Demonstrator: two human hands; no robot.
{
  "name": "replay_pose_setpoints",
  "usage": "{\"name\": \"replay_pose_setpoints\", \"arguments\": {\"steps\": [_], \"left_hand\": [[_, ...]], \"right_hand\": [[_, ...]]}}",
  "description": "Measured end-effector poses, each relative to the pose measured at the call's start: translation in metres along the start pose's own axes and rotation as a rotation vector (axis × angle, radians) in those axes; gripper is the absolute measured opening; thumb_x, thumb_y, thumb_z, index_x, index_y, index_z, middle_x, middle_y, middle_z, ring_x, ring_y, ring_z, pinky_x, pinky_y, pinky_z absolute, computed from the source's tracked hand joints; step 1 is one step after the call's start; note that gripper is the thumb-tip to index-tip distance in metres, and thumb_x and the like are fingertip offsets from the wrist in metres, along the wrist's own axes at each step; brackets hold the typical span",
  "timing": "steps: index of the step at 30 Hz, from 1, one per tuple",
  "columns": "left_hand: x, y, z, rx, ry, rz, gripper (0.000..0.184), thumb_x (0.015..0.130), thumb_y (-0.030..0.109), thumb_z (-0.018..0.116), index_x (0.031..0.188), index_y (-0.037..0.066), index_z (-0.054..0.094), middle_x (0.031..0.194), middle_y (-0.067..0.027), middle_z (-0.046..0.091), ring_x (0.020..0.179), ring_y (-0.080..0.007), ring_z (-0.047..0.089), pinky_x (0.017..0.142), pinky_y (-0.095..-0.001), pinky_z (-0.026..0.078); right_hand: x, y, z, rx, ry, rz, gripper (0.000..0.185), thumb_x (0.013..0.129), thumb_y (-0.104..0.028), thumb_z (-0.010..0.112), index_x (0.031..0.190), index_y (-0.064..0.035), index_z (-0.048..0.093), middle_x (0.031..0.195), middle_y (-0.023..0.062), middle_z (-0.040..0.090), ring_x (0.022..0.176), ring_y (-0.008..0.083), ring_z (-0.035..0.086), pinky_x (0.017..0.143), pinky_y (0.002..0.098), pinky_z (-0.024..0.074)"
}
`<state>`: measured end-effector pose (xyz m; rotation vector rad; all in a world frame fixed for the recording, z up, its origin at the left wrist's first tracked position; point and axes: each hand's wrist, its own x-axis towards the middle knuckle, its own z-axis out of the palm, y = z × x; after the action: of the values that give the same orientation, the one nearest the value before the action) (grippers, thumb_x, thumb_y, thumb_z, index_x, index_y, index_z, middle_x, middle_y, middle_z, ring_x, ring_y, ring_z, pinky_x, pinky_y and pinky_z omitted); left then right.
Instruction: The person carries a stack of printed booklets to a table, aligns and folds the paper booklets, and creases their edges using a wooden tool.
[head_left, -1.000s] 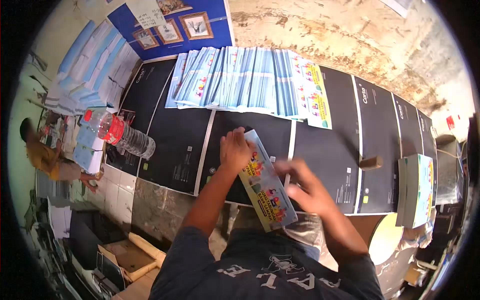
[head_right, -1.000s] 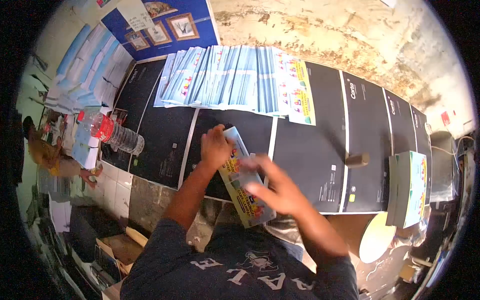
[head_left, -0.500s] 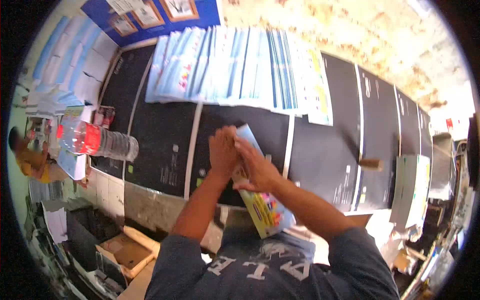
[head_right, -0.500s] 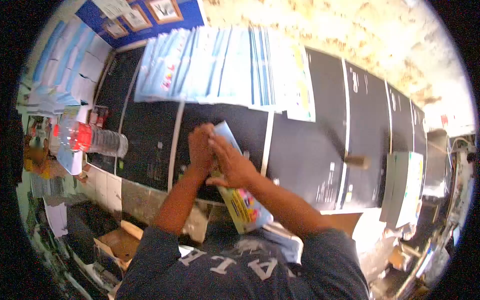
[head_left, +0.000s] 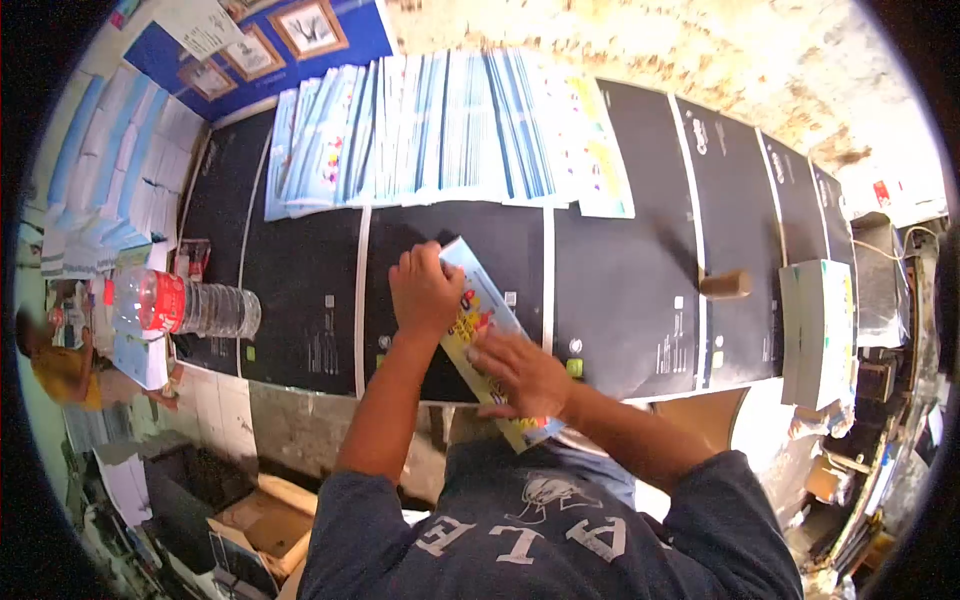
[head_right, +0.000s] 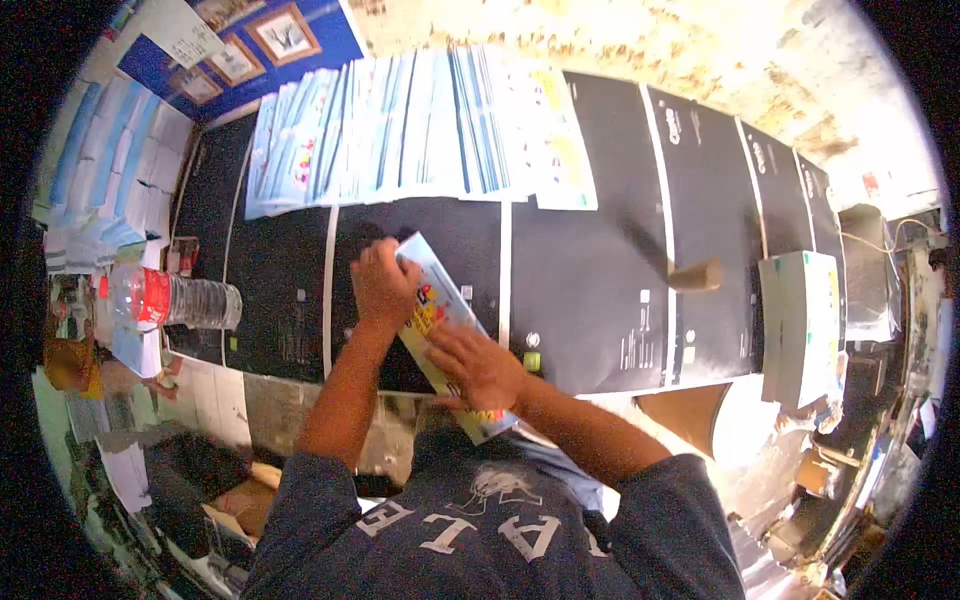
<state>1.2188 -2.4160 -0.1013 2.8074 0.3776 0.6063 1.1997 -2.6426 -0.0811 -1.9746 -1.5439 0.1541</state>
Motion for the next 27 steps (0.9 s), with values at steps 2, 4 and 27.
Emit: {"name": "replay_pose_setpoints", "arguments": {"steps": [2,4,27], "left_hand": [[0.008,0.002,-0.004,-0.019,0.044,0.015,0.033,0.079,0.018,0.068,0.106,0.005,0.055,0.095,-0.0114,0.059,0.089,-0.0334,0.057,0.074,-0.0481,0.041],[-0.001,0.002,-0.003,-0.025,0.081,0.046,0.03,0.08,0.016,0.066,0.105,0.005,0.055,0.095,-0.0118,0.059,0.088,-0.0338,0.057,0.074,-0.0479,0.041],[-0.028,0.117,-0.164,0.07,-0.096,0.482,0.077,0.075,0.057,0.072,0.129,0.003,0.057,0.126,-0.0183,0.06,0.124,-0.0351,0.054,0.1,-0.0545,0.037]], "right_hand": [[-0.006,-0.014,-0.004,0.004,0.033,0.02,0.088,0.074,-0.057,0.079,0.135,-0.0023,0.048,0.144,0.0214,0.046,0.136,0.0405,0.043,0.115,0.0499,0.0352],[-0.033,-0.03,-0.006,0.092,0.056,0.276,0.093,0.071,-0.056,0.081,0.139,-0.0026,0.046,0.146,0.0253,0.042,0.135,0.0433,0.043,0.115,0.0527,0.0344],[-0.033,0.006,-0.143,-0.25,-0.129,0.285,0.034,0.076,-0.017,0.068,0.109,-0.0079,0.063,0.101,0.0096,0.064,0.101,0.0314,0.064,0.086,0.0431,0.0529]]}}
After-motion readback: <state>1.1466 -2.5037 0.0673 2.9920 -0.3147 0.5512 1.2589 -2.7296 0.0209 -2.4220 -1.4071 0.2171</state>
